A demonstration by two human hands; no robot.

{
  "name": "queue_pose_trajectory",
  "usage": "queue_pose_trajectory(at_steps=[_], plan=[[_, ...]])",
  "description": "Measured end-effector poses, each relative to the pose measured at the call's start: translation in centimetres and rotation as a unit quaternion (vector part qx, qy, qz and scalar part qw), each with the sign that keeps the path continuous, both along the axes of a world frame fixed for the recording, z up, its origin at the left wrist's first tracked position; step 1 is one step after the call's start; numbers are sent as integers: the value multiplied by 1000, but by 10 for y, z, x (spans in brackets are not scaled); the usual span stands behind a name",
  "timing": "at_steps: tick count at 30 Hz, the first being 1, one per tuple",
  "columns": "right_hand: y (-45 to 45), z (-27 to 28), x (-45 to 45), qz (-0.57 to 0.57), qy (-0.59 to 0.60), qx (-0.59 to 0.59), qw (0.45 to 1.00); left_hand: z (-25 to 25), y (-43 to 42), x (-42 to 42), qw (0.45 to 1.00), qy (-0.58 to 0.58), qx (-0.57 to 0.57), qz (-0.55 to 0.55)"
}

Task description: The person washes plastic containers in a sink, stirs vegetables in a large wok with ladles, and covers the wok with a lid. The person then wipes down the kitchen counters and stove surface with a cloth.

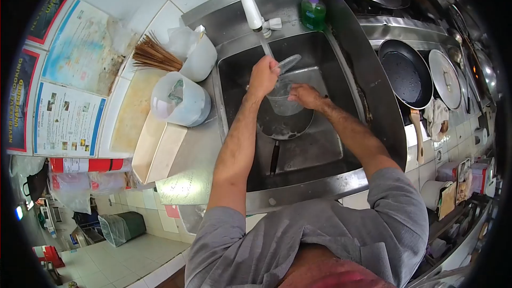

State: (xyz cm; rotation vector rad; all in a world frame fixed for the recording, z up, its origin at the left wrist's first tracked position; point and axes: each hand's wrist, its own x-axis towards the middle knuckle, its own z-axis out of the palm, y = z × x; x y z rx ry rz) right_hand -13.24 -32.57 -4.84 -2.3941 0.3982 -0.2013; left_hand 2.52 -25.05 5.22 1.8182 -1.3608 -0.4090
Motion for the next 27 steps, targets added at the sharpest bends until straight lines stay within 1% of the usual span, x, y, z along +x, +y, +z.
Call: queue_pose_trajectory(at_steps=[1,2,3,4,6,7,8,10,11,12,13,14,15,16,17,18,19,20,21,22,23,24,25,27], plan=[[-2,5,-5,-25,26,-28,999,-12,-15,4,1000,0,-3,-3],[-4,0,-9,-28,25,-30,999,-24,-27,7,997,-68,-19,5],[-7,-14,-14,-44,-24,-78,996,-34,-33,9,990,-136,-35,13],[-8,-18,-18,-60,-72,-125,988,-35,-35,10,990,-136,-36,10],[-11,-22,-23,-78,-88,-146,982,-35,-32,8,986,-125,3,112],[-10,-22,-26,-93,-106,-167,976,-34,-28,4,984,-126,-4,129],[-9,-22,-25,-94,-106,-165,976,-32,-23,2,984,-127,-2,127],[-3,-8,-18,-109,-40,-163,980,-25,-9,9,973,-134,78,170],[-1,-3,-16,-107,-41,-161,980,-33,-1,23,974,-126,72,175],[0,1,-13,-81,-75,-145,983,-23,12,26,967,-142,97,187],[-1,2,-8,-53,-109,-130,984,-24,24,34,964,-150,93,200],[-4,-1,-3,-48,-111,-129,984,-25,35,43,960,-158,89,215],[-9,-10,3,-117,-153,21,981,-32,48,51,958,-159,91,220],[-10,-11,7,-183,-189,170,950,-40,60,60,958,-173,97,206],[-9,-13,8,-216,-220,266,913,-48,71,66,958,-187,102,192],[-8,-16,10,-211,-221,267,914,-51,81,69,957,-188,102,197],[-8,-25,11,-232,-273,426,831,-54,91,69,967,-141,79,195],[-8,-35,10,-246,-314,570,718,-57,101,68,975,-93,56,192],[-7,-44,8,-227,-340,595,692,-66,109,68,979,-29,53,197],[-5,-54,6,-225,-338,595,694,-63,117,62,978,-28,53,201],[-3,-64,5,-212,-366,648,634,-61,125,55,979,25,44,198],[3,-62,4,-199,-391,696,569,-58,132,48,977,78,36,193],[7,-60,4,-199,-388,697,569,-56,138,43,977,79,37,196],[11,-54,2,-300,-387,754,438,-53,146,36,983,70,22,167]])
